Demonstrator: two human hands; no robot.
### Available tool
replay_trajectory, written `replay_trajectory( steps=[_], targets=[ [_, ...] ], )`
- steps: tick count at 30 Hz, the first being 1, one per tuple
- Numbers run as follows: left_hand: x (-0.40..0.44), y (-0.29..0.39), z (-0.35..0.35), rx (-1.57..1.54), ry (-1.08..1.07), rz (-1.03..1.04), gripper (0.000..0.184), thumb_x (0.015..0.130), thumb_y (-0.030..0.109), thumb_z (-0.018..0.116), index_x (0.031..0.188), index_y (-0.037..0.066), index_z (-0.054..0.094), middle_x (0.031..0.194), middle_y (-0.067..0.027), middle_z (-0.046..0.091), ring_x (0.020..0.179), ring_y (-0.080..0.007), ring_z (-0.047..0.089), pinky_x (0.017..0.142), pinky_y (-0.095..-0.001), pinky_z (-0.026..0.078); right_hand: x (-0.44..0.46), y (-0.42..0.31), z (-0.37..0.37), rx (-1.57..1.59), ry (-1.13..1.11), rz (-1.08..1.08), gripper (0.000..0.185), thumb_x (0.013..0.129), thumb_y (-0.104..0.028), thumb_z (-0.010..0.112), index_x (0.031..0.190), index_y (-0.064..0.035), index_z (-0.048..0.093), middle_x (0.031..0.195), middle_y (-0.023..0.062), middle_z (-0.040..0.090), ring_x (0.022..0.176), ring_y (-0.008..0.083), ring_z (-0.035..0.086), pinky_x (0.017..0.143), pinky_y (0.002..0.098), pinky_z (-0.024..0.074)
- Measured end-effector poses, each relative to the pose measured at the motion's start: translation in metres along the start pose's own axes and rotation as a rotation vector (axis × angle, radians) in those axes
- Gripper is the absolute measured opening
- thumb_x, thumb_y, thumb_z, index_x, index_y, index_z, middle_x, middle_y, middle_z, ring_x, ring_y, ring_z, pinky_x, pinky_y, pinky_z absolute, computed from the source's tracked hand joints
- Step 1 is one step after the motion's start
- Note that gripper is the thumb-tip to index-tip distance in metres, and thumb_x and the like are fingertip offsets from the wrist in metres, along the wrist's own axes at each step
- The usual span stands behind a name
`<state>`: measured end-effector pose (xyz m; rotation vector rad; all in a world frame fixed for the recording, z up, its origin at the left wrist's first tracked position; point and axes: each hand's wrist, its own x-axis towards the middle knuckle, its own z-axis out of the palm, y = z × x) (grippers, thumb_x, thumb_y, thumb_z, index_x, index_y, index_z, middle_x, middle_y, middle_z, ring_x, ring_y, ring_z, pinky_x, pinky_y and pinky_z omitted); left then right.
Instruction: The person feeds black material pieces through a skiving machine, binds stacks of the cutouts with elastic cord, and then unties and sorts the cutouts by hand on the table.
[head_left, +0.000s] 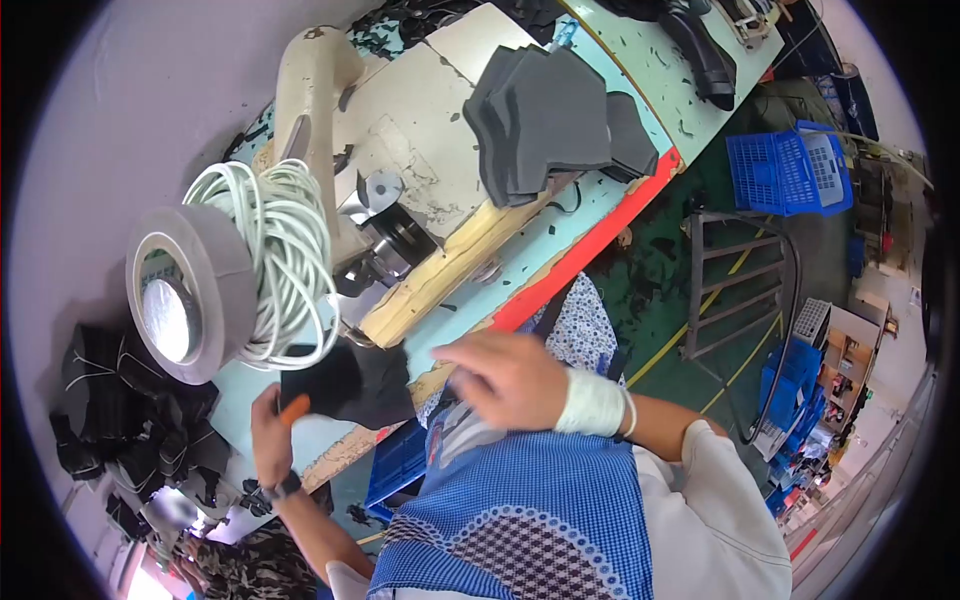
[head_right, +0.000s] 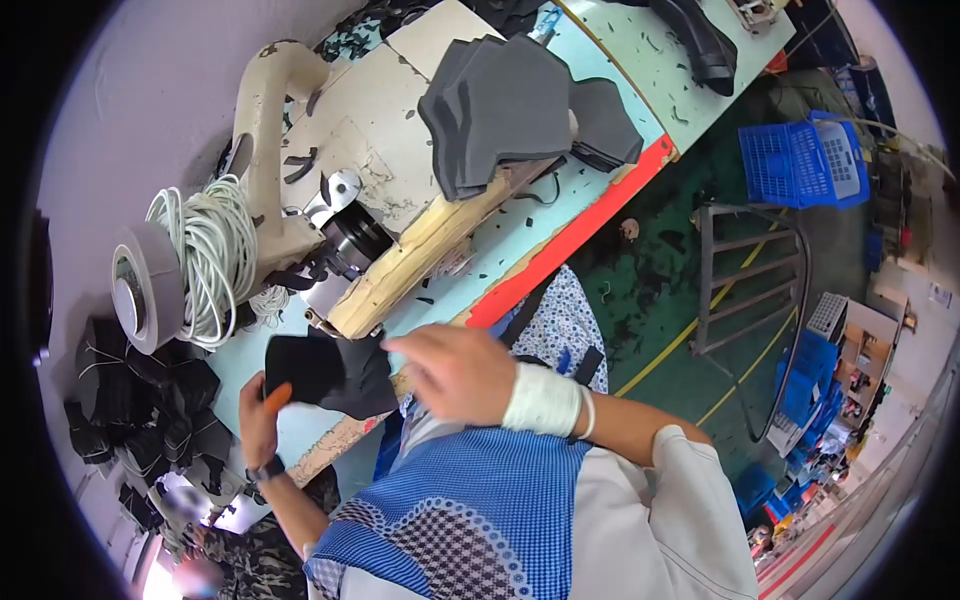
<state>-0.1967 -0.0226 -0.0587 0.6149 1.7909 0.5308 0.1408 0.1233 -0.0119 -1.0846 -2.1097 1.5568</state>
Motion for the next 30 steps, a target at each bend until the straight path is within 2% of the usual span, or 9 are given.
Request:
replay_trajectory(
  steps=[6, 10, 13, 17, 19, 22, 24, 27, 30],
  targets=[
    [-0.032, 0.126, 0.081, 0.085, -0.386, 0.397, 0.02, 0.082, 0.005, 0.07, 0.092, -0.004, 0.055, 0.074, -0.0063, 0.061, 0.065, -0.016, 0.065, 0.054, -0.028, 0.055, 0.015, -0.001, -0.015, 0.291, -0.303, 0.151, 0.032, 0.084, -0.023, 0.067, 0.101, 0.0039, 0.064, 0.077, 0.0139, 0.067, 0.07, 0.0239, 0.066, 0.071, 0.0296, 0.0509],
    [0.003, 0.122, 0.066, -0.374, -0.535, -0.164, 0.024, 0.092, 0.01, 0.058, 0.109, -0.007, 0.055, 0.084, -0.018, 0.067, 0.066, -0.0227, 0.068, 0.054, -0.032, 0.057, 0.024, 0.005, -0.023, 0.449, -0.121, 0.465, 0.025, 0.087, -0.017, 0.066, 0.098, 0.0055, 0.065, 0.084, 0.0046, 0.069, 0.077, 0.0073, 0.061, 0.069, 0.0249, 0.0498],
    [0.024, 0.124, 0.039, -0.163, -0.332, -0.154, 0.024, 0.092, 0.013, 0.06, 0.074, -0.001, 0.054, 0.055, -0.0108, 0.06, 0.041, -0.0196, 0.061, 0.041, -0.0283, 0.052, 0.043, 0.026, 0.005, 0.782, -0.204, 0.651, 0.027, 0.089, -0.016, 0.063, 0.104, 0.0054, 0.064, 0.088, 0.0066, 0.068, 0.077, 0.0111, 0.063, 0.07, 0.0255, 0.0511],
    [0.047, 0.109, 0.028, -0.236, -0.308, 0.003, 0.025, 0.093, 0.013, 0.059, 0.111, -0.003, 0.051, 0.067, -0.0154, 0.063, 0.053, -0.0203, 0.064, 0.043, -0.028, 0.051, 0.038, 0.011, -0.008, 1.011, -0.098, 0.817, 0.031, 0.089, -0.021, 0.063, 0.103, 0.0075, 0.063, 0.091, 0.0098, 0.068, 0.076, 0.0133, 0.064, 0.065, 0.0246, 0.0524],
    [0.052, 0.133, 0.053, 0.083, -0.229, 0.085, 0.026, 0.094, 0.015, 0.057, 0.111, -0.005, 0.053, 0.068, -0.0162, 0.063, 0.056, -0.0227, 0.065, 0.047, -0.0319, 0.053, 0.022, 0.013, -0.021, 0.824, 0.003, 0.67, 0.029, 0.089, -0.018, 0.064, 0.103, 0.0076, 0.062, 0.09, 0.0094, 0.068, 0.076, 0.0128, 0.064, 0.066, 0.0237, 0.0525],
    [0.077, 0.105, 0.077, -0.739, -0.652, 0.223, 0.036, 0.096, 0.024, 0.054, 0.084, -0.008, 0.062, 0.071, -0.0155, 0.065, 0.061, -0.022, 0.067, 0.054, -0.0301, 0.055, 0.023, -0.002, -0.041, 0.378, 0.197, 0.463, 0.016, 0.086, -0.007, 0.065, 0.096, 0.0056, 0.064, 0.081, 0.0073, 0.068, 0.067, 0.0115, 0.063, 0.056, 0.0256, 0.0475],
    [0.07, 0.108, 0.085, 0.214, -0.291, 0.458, 0.036, 0.096, 0.025, 0.053, 0.084, -0.008, 0.062, 0.068, -0.0132, 0.065, 0.058, -0.0192, 0.066, 0.053, -0.0279, 0.054, 0.043, -0.017, -0.051, -0.089, 0.353, -0.038, 0.012, 0.083, -0.004, 0.066, 0.093, 0.0028, 0.065, 0.071, 0.0084, 0.064, 0.061, 0.0138, 0.062, 0.054, 0.0266, 0.0446],
    [0.03, 0.152, 0.116, -0.032, -0.245, 0.101, 0.029, 0.094, 0.026, 0.058, 0.096, -0.002, 0.062, 0.063, -0.0072, 0.063, 0.051, -0.0127, 0.06, 0.044, -0.0231, 0.047, 0.042, -0.043, -0.054, -0.249, 0.39, -0.236, 0.01, 0.08, 0.0, 0.065, 0.09, 0.0011, 0.065, 0.067, 0.0103, 0.059, 0.057, 0.0171, 0.061, 0.053, 0.0255, 0.044],
    [-0.004, 0.145, 0.137, -0.466, -0.558, 0.04, 0.029, 0.096, 0.024, 0.055, 0.104, -0.004, 0.058, 0.081, -0.0119, 0.066, 0.061, -0.0152, 0.064, 0.053, -0.0231, 0.051, -0.001, -0.051, -0.044, 0.364, 0.537, 0.115, 0.017, 0.082, 0.003, 0.063, 0.099, 0.0003, 0.061, 0.082, 0.0074, 0.064, 0.07, 0.0096, 0.062, 0.061, 0.0227, 0.0488]
  ],
)
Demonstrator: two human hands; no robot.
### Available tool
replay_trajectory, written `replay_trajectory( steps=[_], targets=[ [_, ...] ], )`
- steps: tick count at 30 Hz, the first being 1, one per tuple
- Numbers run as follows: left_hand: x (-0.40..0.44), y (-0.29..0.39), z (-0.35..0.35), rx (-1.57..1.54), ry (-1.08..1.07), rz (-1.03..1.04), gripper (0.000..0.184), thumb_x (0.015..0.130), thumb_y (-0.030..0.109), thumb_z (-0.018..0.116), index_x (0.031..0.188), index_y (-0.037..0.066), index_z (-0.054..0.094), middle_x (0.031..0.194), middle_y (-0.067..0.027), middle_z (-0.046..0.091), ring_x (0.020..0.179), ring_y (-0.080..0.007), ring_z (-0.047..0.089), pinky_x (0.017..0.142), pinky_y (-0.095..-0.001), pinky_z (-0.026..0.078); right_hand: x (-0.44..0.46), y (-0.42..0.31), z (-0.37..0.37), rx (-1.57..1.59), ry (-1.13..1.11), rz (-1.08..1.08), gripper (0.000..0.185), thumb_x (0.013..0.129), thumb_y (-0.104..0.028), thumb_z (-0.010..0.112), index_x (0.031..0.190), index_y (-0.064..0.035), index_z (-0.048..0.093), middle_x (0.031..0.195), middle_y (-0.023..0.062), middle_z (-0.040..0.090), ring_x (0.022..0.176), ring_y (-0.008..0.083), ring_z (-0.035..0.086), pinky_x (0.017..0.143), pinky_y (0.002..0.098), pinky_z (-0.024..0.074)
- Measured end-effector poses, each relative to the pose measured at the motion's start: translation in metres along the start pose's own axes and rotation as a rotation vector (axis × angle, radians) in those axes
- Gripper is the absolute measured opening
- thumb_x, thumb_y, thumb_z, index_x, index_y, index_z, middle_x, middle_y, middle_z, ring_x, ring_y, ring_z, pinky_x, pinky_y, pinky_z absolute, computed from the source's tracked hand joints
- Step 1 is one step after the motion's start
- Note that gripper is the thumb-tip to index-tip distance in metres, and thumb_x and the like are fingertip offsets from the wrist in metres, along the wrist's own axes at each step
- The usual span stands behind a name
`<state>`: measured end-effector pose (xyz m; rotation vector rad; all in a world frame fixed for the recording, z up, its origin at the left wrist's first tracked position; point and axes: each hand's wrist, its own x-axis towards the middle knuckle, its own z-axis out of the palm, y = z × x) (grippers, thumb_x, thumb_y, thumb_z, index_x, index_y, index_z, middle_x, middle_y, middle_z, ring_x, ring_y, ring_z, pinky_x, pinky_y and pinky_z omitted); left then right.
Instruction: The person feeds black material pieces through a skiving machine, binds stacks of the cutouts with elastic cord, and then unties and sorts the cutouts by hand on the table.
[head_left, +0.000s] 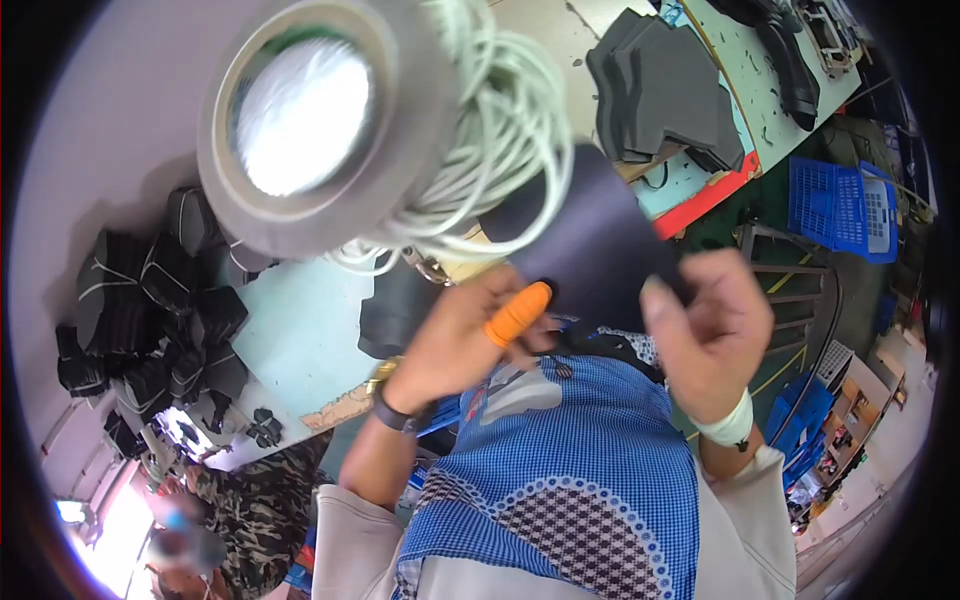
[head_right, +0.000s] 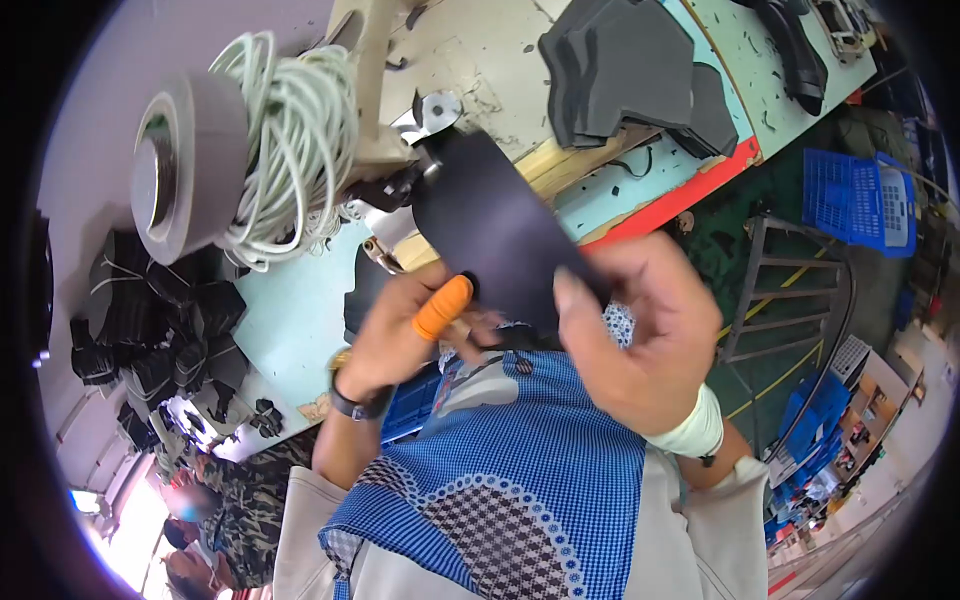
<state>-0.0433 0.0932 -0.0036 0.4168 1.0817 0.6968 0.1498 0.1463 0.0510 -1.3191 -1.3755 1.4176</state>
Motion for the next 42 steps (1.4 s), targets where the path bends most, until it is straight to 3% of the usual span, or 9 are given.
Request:
replay_trajectory(
  steps=[3, 11, 18, 20, 26, 30, 32, 38, 42],
  targets=[
    [0.009, -0.046, -0.015, 0.377, 0.266, 0.513, 0.023, 0.094, 0.019, 0.057, 0.103, -0.002, 0.058, 0.077, -0.0062, 0.063, 0.06, -0.0082, 0.057, 0.051, -0.0209, 0.044, -0.012, 0.015, -0.001, 0.098, -0.421, 0.445, 0.028, 0.084, -0.003, 0.066, 0.109, 0.004, 0.058, 0.093, 0.0091, 0.065, 0.079, 0.0122, 0.063, 0.067, 0.0247, 0.0524],
    [-0.041, -0.003, -0.071, 0.142, 0.1, -0.133, 0.022, 0.096, 0.015, 0.053, 0.105, -0.004, 0.061, 0.081, -0.0036, 0.064, 0.064, -0.0085, 0.061, 0.057, -0.0188, 0.048, 0.034, 0.064, 0.029, 0.248, -0.711, 0.842, 0.025, 0.087, -0.01, 0.064, 0.102, 0.0097, 0.061, 0.084, 0.0118, 0.066, 0.07, 0.0153, 0.066, 0.058, 0.0262, 0.0579],
    [-0.015, -0.075, -0.194, 0.586, 0.45, 0.236, 0.025, 0.095, 0.023, 0.056, 0.095, -0.001, 0.063, 0.07, -0.0001, 0.058, 0.056, -0.0104, 0.053, 0.054, -0.0253, 0.044, 0.023, 0.071, 0.041, 0.419, -0.619, 0.93, 0.03, 0.091, -0.018, 0.062, 0.102, 0.0097, 0.059, 0.09, 0.0145, 0.066, 0.075, 0.0177, 0.067, 0.063, 0.0275, 0.0583],
    [0.009, 0.02, -0.115, 0.952, 0.354, -0.055, 0.028, 0.094, 0.024, 0.058, 0.09, -0.004, 0.061, 0.069, -0.0031, 0.058, 0.059, -0.0134, 0.058, 0.057, -0.0278, 0.046, 0.033, 0.062, 0.036, 0.377, -0.483, 0.815, 0.026, 0.091, -0.019, 0.061, 0.093, 0.0074, 0.061, 0.086, 0.0125, 0.067, 0.073, 0.0166, 0.067, 0.062, 0.0258, 0.0553],
    [-0.004, 0.011, -0.098, 0.034, 0.267, -0.133, 0.033, 0.093, 0.023, 0.056, 0.09, -0.01, 0.059, 0.079, -0.0107, 0.065, 0.058, -0.0224, 0.065, 0.049, -0.0301, 0.053, 0.029, 0.026, -0.006, -0.212, -0.23, 0.219, 0.021, 0.082, -0.01, 0.069, 0.069, -0.0021, 0.055, 0.056, -0.0046, 0.049, 0.057, 0.0007, 0.045, 0.049, 0.0198, 0.0348],
    [-0.027, -0.064, -0.152, 1.11, 0.575, -0.101, 0.047, 0.085, 0.03, 0.067, 0.113, -0.005, 0.053, 0.096, -0.0153, 0.063, 0.078, -0.0261, 0.063, 0.066, -0.0335, 0.051, 0.089, 0.023, -0.057, -0.808, 0.192, -0.643, 0.043, 0.074, 0.009, 0.057, 0.115, -0.002, 0.063, 0.11, 0.0248, 0.062, 0.102, 0.0353, 0.061, 0.087, 0.0386, 0.0498],
    [-0.021, -0.112, -0.162, 1.194, 0.658, -0.05, 0.052, 0.071, 0.029, 0.08, 0.103, -0.001, 0.052, 0.085, -0.0132, 0.06, 0.077, -0.0231, 0.055, 0.067, -0.0342, 0.045, 0.079, 0.048, -0.043, -1.359, 0.142, -0.508, 0.052, 0.07, 0.008, 0.056, 0.12, -0.0048, 0.06, 0.122, 0.0291, 0.053, 0.112, 0.0457, 0.051, 0.096, 0.0482, 0.0435],
    [-0.068, -0.079, -0.142, 1.221, 0.781, 0.203, 0.022, 0.078, 0.008, 0.072, 0.096, -0.003, 0.063, 0.083, -0.0135, 0.067, 0.075, -0.0245, 0.063, 0.066, -0.0337, 0.047, 0.023, 0.05, 0.014, -0.534, -0.478, -0.366, 0.037, 0.069, 0.002, 0.059, 0.106, 0.0, 0.063, 0.101, 0.0192, 0.061, 0.099, 0.0331, 0.061, 0.082, 0.0409, 0.0503],
    [-0.095, 0.0, -0.077, 0.688, -0.017, 0.075, 0.017, 0.08, 0.005, 0.071, 0.096, -0.001, 0.067, 0.077, -0.0114, 0.068, 0.07, -0.0161, 0.066, 0.061, -0.0268, 0.049, 0.012, 0.038, 0.044, -0.26, -0.548, -0.403, 0.037, 0.075, -0.012, 0.067, 0.109, 0.002, 0.06, 0.088, 0.016, 0.063, 0.085, 0.0344, 0.064, 0.075, 0.0388, 0.0523]
  ],
)
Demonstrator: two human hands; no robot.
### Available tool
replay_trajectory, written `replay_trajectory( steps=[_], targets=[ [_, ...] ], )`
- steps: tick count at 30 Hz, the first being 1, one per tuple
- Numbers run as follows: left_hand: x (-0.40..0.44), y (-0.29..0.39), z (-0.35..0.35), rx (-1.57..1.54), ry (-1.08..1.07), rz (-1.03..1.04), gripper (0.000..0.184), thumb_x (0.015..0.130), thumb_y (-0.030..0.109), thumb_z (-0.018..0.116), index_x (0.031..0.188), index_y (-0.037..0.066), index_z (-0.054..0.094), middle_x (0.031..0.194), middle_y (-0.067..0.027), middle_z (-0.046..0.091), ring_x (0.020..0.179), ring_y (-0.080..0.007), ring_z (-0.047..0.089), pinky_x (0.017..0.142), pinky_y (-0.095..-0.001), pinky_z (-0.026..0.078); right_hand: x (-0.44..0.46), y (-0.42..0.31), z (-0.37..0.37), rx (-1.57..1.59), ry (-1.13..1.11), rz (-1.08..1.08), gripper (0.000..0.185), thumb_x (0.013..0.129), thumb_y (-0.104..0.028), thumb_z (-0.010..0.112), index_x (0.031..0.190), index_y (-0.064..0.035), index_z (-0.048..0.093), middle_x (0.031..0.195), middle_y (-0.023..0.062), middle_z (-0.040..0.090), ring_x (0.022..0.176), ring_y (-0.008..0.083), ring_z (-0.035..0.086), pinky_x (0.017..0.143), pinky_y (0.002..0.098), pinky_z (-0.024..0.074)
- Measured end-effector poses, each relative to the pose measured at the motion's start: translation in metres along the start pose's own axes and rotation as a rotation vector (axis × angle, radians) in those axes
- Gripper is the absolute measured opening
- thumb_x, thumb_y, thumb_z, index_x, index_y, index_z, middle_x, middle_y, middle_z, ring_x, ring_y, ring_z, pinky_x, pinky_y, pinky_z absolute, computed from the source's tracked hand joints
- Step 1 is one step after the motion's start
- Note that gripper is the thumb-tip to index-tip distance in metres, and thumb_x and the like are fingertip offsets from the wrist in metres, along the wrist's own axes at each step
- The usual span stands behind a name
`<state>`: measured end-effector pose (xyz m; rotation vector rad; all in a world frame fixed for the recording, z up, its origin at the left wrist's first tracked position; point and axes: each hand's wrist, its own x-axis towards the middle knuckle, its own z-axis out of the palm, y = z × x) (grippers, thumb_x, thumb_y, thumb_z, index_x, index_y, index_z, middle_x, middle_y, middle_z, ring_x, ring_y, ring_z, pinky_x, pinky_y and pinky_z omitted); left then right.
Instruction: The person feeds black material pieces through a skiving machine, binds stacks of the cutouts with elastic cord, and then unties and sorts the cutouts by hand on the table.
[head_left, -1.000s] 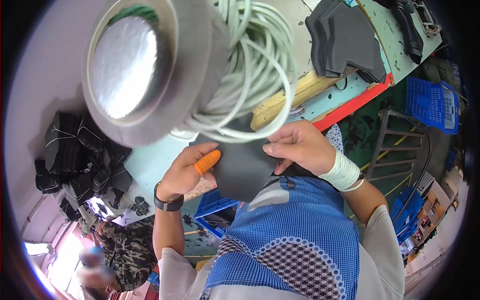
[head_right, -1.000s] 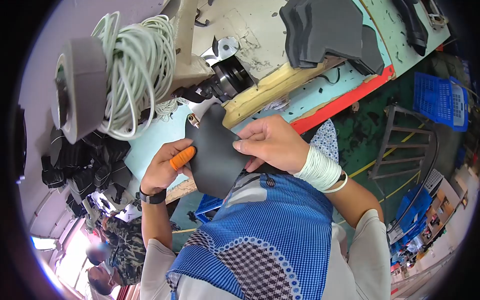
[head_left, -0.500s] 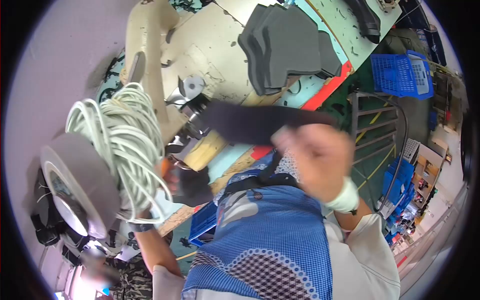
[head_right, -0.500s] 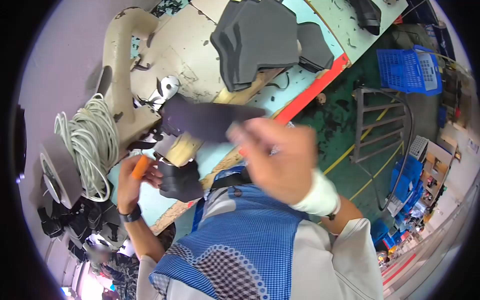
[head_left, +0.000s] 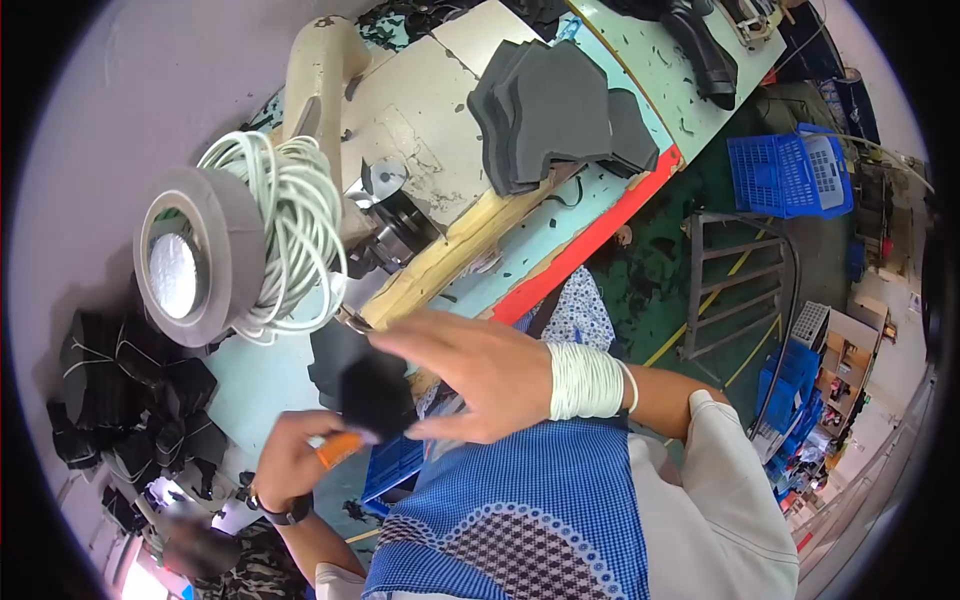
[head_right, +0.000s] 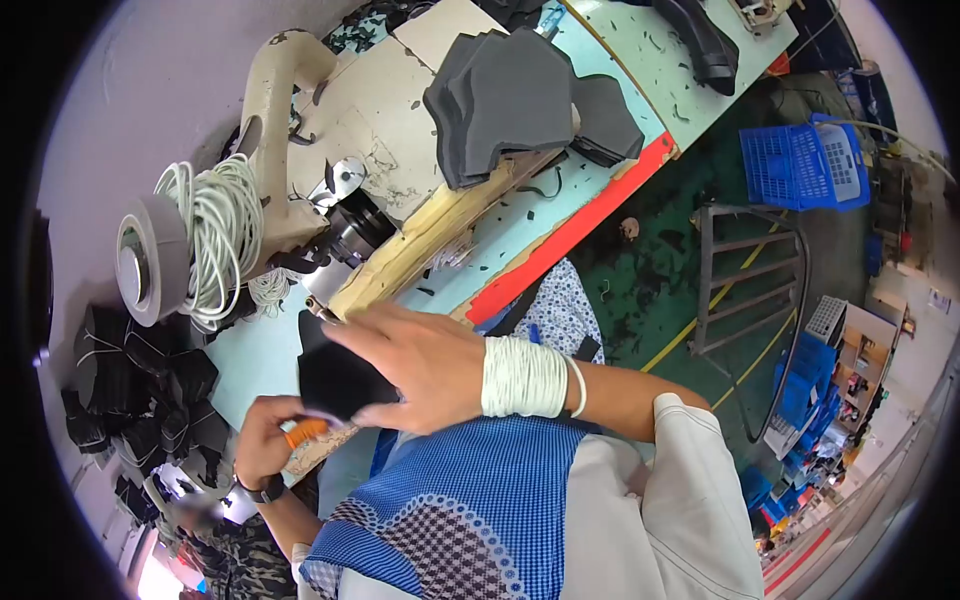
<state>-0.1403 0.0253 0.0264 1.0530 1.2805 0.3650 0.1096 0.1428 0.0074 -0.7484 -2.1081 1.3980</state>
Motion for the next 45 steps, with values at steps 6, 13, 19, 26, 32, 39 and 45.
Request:
replay_trajectory(
  steps=[6, 13, 19, 26, 32, 39, 45],
  targets=[
    [0.053, 0.007, -0.005, -0.574, -0.095, -0.21, 0.024, 0.096, 0.009, 0.052, 0.113, -0.008, 0.049, 0.081, -0.0129, 0.061, 0.071, -0.0222, 0.068, 0.057, -0.0297, 0.056, -0.029, 0.034, -0.022, 0.755, -0.042, 0.719, 0.028, 0.093, -0.019, 0.058, 0.107, 0.0049, 0.06, 0.093, 0.0085, 0.067, 0.08, 0.0143, 0.065, 0.066, 0.0264, 0.0533],
    [0.067, -0.003, -0.046, -0.4, 0.017, -0.337, 0.026, 0.096, 0.018, 0.054, 0.101, -0.007, 0.053, 0.068, -0.0166, 0.065, 0.048, -0.0203, 0.064, 0.043, -0.0285, 0.052, -0.003, 0.044, -0.005, 1.094, -0.085, 1.11, 0.03, 0.09, -0.018, 0.06, 0.103, 0.0087, 0.06, 0.087, 0.0114, 0.065, 0.07, 0.0151, 0.065, 0.058, 0.0256, 0.0569],
    [0.098, 0.011, -0.047, -0.099, 0.118, -0.348, 0.034, 0.097, 0.025, 0.052, 0.085, -0.006, 0.059, 0.062, -0.0137, 0.062, 0.047, -0.0201, 0.061, 0.043, -0.0298, 0.049, -0.021, 0.035, -0.02, 0.822, 0.115, 0.892, 0.03, 0.09, -0.019, 0.063, 0.102, 0.0082, 0.061, 0.087, 0.0097, 0.066, 0.071, 0.0133, 0.064, 0.063, 0.024, 0.0532],
    [0.118, 0.04, 0.017, -0.077, 0.225, -0.215, 0.037, 0.098, 0.023, 0.047, 0.084, -0.008, 0.06, 0.065, -0.0115, 0.063, 0.054, -0.0172, 0.064, 0.048, -0.0257, 0.052, 0.022, -0.003, -0.06, -0.265, 0.29, 0.009, 0.011, 0.079, 0.002, 0.067, 0.09, 0.0006, 0.066, 0.075, 0.0099, 0.064, 0.062, 0.0139, 0.061, 0.054, 0.0267, 0.0458],
    [0.089, 0.023, 0.061, -0.487, 0.16, 0.054, 0.037, 0.097, 0.023, 0.054, 0.119, -0.005, 0.05, 0.098, -0.0068, 0.064, 0.081, -0.0092, 0.064, 0.068, -0.021, 0.052, -0.045, -0.019, -0.031, 0.49, 0.073, 0.698, 0.027, 0.081, -0.005, 0.065, 0.105, 0.004, 0.057, 0.093, 0.0093, 0.065, 0.075, 0.0103, 0.061, 0.065, 0.0257, 0.0514],
    [0.062, 0.003, 0.012, -0.498, 0.032, -0.219, 0.029, 0.098, 0.02, 0.05, 0.111, -0.005, 0.058, 0.078, -0.0058, 0.065, 0.066, -0.0119, 0.065, 0.055, -0.0193, 0.051, -0.004, 0.026, -0.025, 0.716, -0.102, 0.883, 0.019, 0.088, -0.01, 0.063, 0.093, 0.0083, 0.059, 0.081, 0.0105, 0.066, 0.063, 0.0115, 0.063, 0.055, 0.0233, 0.0526],
    [0.052, -0.034, -0.022, -0.269, 0.122, -0.294, 0.026, 0.096, 0.018, 0.051, 0.098, -0.005, 0.061, 0.08, -0.0053, 0.063, 0.066, -0.0133, 0.063, 0.058, -0.0248, 0.053, -0.003, 0.04, -0.001, 1.078, -0.171, 1.105, 0.025, 0.089, -0.015, 0.062, 0.092, 0.01, 0.06, 0.082, 0.0138, 0.065, 0.064, 0.0176, 0.066, 0.055, 0.0271, 0.0565]
  ],
)
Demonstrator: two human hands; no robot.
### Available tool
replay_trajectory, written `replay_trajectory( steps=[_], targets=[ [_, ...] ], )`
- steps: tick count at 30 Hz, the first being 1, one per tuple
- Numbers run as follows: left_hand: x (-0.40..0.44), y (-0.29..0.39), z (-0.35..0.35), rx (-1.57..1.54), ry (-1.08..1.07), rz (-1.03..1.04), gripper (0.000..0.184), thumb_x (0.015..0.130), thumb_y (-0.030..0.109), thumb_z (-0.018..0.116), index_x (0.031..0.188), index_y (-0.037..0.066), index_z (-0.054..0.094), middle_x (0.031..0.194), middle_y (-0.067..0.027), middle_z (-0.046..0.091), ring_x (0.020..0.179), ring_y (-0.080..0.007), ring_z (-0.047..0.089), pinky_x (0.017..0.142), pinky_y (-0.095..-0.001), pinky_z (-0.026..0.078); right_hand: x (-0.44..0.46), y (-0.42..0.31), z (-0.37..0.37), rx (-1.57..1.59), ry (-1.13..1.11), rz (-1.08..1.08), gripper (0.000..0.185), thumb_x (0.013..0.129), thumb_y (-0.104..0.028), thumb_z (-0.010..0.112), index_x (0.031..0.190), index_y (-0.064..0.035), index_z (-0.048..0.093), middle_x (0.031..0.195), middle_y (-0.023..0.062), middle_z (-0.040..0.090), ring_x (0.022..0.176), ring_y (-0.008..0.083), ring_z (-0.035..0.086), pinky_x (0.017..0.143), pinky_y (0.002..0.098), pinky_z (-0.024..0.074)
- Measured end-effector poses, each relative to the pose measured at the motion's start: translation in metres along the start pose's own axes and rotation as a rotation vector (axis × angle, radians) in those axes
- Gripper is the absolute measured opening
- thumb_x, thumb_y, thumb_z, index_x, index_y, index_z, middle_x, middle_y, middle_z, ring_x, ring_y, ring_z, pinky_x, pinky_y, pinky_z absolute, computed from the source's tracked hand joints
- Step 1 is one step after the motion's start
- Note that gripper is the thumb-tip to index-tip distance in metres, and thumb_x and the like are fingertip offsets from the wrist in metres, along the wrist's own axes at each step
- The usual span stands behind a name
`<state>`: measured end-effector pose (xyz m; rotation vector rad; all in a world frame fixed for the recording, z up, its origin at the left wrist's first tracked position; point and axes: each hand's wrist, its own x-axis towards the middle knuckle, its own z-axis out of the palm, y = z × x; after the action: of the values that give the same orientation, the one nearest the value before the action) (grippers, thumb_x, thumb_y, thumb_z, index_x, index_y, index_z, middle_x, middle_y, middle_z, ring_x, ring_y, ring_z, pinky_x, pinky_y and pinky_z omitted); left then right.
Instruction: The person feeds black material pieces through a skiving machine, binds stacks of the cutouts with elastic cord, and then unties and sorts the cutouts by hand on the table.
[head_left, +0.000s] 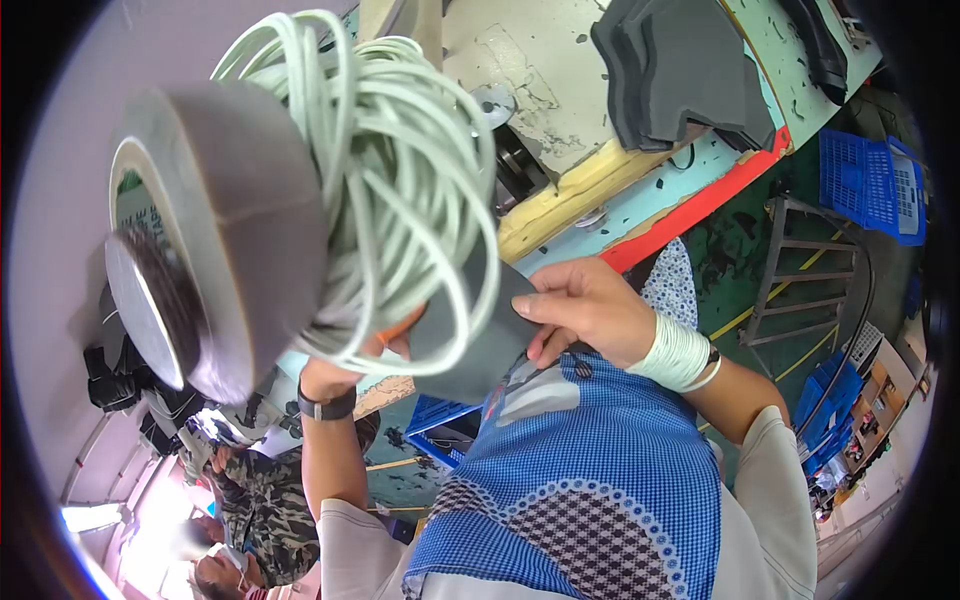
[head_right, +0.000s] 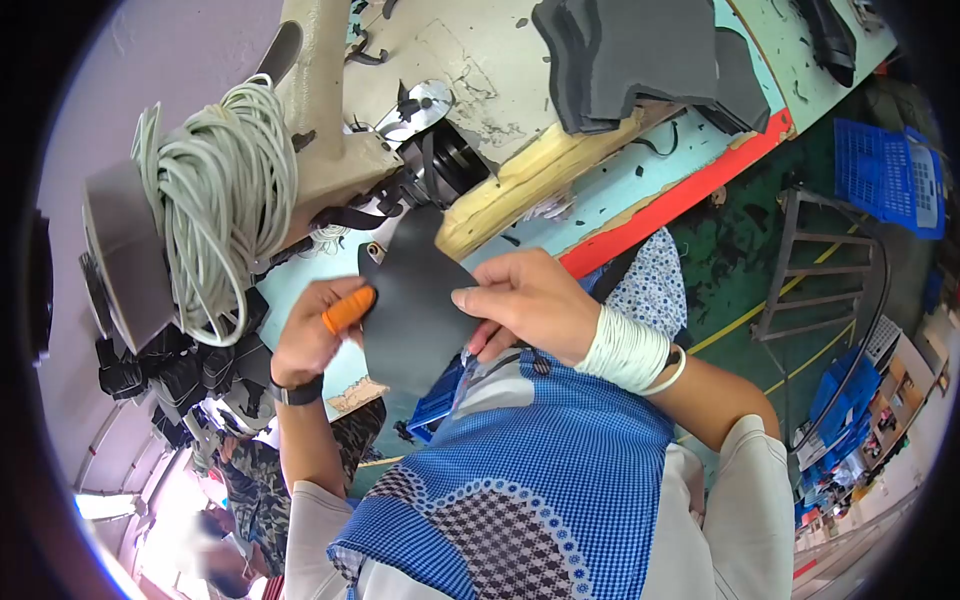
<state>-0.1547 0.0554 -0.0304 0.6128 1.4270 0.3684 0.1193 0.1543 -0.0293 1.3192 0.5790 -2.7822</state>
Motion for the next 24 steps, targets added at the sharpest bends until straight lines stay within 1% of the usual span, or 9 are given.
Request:
replay_trajectory(
  steps=[2, 3, 9, 11, 12, 15, 17, 18, 24],
  targets=[
    [0.021, 0.041, -0.013, 0.276, -0.006, 0.131, 0.021, 0.093, 0.02, 0.056, 0.094, 0.0, 0.065, 0.072, 0.0015, 0.061, 0.063, -0.0094, 0.058, 0.064, -0.0232, 0.047, 0.0, -0.003, 0.0, -0.012, 0.008, -0.057, 0.026, 0.089, -0.016, 0.062, 0.093, 0.0102, 0.06, 0.083, 0.0138, 0.065, 0.065, 0.0175, 0.066, 0.056, 0.0275, 0.0567],
    [0.025, 0.045, -0.005, 0.363, 0.305, 0.191, 0.02, 0.092, 0.017, 0.056, 0.097, -0.001, 0.064, 0.07, 0.0008, 0.059, 0.061, -0.0109, 0.058, 0.061, -0.0244, 0.048, -0.003, -0.004, 0.0, -0.023, 0.024, -0.116, 0.027, 0.09, -0.017, 0.062, 0.094, 0.0104, 0.06, 0.083, 0.0138, 0.065, 0.066, 0.0175, 0.066, 0.058, 0.0279, 0.057],
    [0.039, 0.054, 0.023, 0.094, 0.057, 0.031, 0.025, 0.095, 0.019, 0.049, 0.093, -0.003, 0.06, 0.071, -0.0093, 0.064, 0.062, -0.0151, 0.064, 0.046, -0.0247, 0.049, -0.048, -0.023, -0.002, -0.84, 0.539, -0.586, 0.016, 0.083, -0.009, 0.065, 0.093, 0.0044, 0.066, 0.07, 0.0075, 0.067, 0.064, 0.0113, 0.061, 0.059, 0.0262, 0.0503],
    [0.021, 0.031, 0.001, -0.108, 0.028, 0.025, 0.027, 0.095, 0.022, 0.05, 0.09, -0.002, 0.061, 0.072, -0.008, 0.065, 0.061, -0.0144, 0.064, 0.049, -0.0242, 0.049, -0.077, -0.044, -0.007, -1.13, 0.977, -1.192, 0.011, 0.084, -0.006, 0.064, 0.093, 0.001, 0.067, 0.071, 0.0096, 0.066, 0.057, 0.0162, 0.06, 0.059, 0.0262, 0.0497],
    [0.02, 0.0, -0.01, 0.009, 0.164, 0.047, 0.032, 0.093, 0.029, 0.056, 0.097, -0.002, 0.06, 0.08, -0.0094, 0.067, 0.071, -0.0156, 0.065, 0.059, -0.0256, 0.05, -0.076, -0.049, -0.017, -1.131, 0.963, -1.188, 0.011, 0.084, -0.006, 0.064, 0.093, 0.001, 0.067, 0.071, 0.0096, 0.066, 0.057, 0.0162, 0.06, 0.059, 0.0262, 0.0497],
    [0.028, -0.084, -0.018, 0.767, 0.441, 0.076, 0.052, 0.074, 0.031, 0.08, 0.105, -0.003, 0.055, 0.086, -0.0057, 0.062, 0.079, -0.0134, 0.057, 0.072, -0.0273, 0.046, -0.057, -0.083, -0.053, -2.047, 1.224, -1.041, 0.033, 0.072, 0.006, 0.059, 0.103, -0.0042, 0.065, 0.103, 0.0198, 0.062, 0.1, 0.0375, 0.06, 0.085, 0.0397, 0.0503],
    [0.049, -0.138, -0.022, 0.373, 0.547, 0.322, 0.047, 0.069, 0.023, 0.084, 0.098, -0.002, 0.055, 0.077, -0.0023, 0.058, 0.072, -0.0133, 0.053, 0.067, -0.0268, 0.045, -0.04, -0.071, -0.041, -1.868, 1.089, -1.227, 0.041, 0.066, 0.006, 0.058, 0.105, -0.0055, 0.065, 0.11, 0.0186, 0.059, 0.105, 0.0388, 0.056, 0.088, 0.0438, 0.0481],
    [0.041, -0.112, -0.014, 0.291, 0.578, 0.078, 0.045, 0.067, 0.022, 0.085, 0.093, 0.0, 0.055, 0.074, -0.002, 0.057, 0.069, -0.0138, 0.052, 0.065, -0.0275, 0.045, -0.03, -0.071, -0.029, -1.778, 0.92, -1.381, 0.036, 0.066, 0.004, 0.059, 0.101, -0.0045, 0.065, 0.107, 0.0162, 0.06, 0.103, 0.0343, 0.057, 0.084, 0.0406, 0.0497],
    [-0.007, -0.098, -0.025, 0.386, 0.559, 0.152, 0.021, 0.078, 0.007, 0.069, 0.092, -0.005, 0.06, 0.075, -0.0145, 0.062, 0.071, -0.021, 0.056, 0.07, -0.0311, 0.046, 0.065, -0.109, -0.009, -1.828, 0.394, -1.578, 0.031, 0.068, -0.011, 0.066, 0.099, -0.0056, 0.061, 0.106, 0.0086, 0.06, 0.103, 0.0248, 0.055, 0.081, 0.0344, 0.05]
  ],
)
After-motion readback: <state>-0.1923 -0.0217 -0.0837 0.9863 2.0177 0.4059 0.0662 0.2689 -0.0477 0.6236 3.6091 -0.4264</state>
